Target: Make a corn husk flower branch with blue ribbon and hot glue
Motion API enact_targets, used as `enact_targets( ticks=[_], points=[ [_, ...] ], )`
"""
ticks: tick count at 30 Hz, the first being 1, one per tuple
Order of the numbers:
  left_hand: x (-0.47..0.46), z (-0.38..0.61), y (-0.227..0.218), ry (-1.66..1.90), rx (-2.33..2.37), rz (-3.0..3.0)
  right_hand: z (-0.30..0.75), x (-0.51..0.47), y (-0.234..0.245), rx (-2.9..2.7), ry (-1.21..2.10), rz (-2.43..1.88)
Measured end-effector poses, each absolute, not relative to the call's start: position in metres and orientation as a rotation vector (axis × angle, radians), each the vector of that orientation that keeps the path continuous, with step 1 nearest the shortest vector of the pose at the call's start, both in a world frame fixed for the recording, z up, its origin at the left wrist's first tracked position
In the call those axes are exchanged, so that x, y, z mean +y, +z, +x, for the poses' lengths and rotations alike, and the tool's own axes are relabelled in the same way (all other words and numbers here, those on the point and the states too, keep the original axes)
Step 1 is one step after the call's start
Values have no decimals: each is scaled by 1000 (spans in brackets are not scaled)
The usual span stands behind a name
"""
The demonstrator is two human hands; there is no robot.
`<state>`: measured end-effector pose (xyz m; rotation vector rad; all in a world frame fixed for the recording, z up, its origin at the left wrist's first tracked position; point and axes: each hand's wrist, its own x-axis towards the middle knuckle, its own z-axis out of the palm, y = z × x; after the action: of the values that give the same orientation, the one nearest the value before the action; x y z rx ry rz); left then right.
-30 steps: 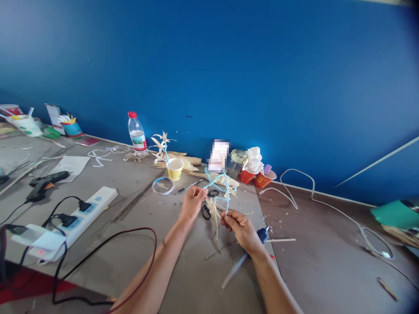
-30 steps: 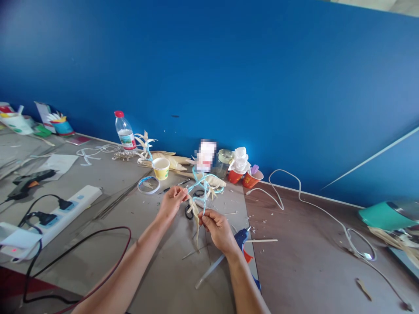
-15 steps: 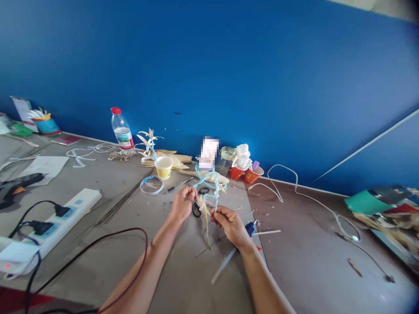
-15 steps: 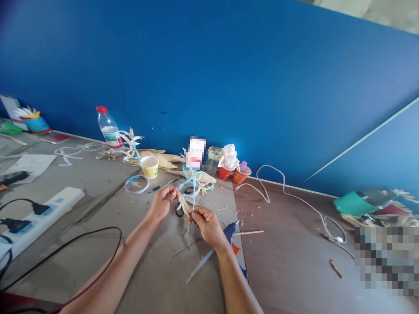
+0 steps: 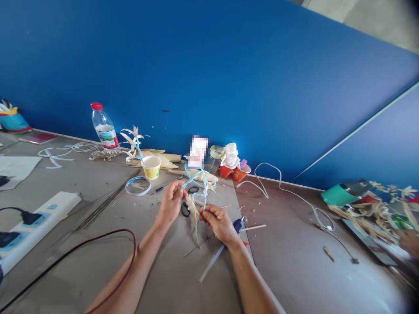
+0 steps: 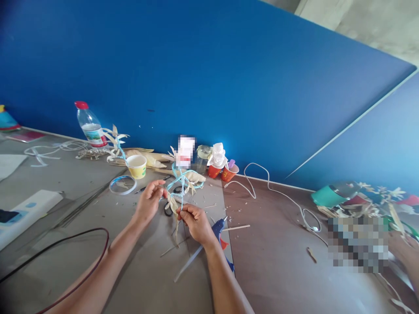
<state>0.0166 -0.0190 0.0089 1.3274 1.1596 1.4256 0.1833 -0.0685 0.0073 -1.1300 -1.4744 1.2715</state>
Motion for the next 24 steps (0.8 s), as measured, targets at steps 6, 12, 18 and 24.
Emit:
enact_targets(
  ticks=[6, 12, 18, 24],
  points=[
    [-24, 20, 16, 1422, 1142, 1309, 183, -69, 9, -1463, 1266, -1139],
    [-33, 21, 27, 1294, 896, 1224, 182, -69, 7, -1450, 1289, -1121],
    [-34, 20, 26, 1098, 895, 1344, 184, -69, 7, -1513, 1263, -1121],
    [-28, 21, 15, 1146, 892, 1319, 191, -71, 15, -1537, 1032, -1141]
  ],
)
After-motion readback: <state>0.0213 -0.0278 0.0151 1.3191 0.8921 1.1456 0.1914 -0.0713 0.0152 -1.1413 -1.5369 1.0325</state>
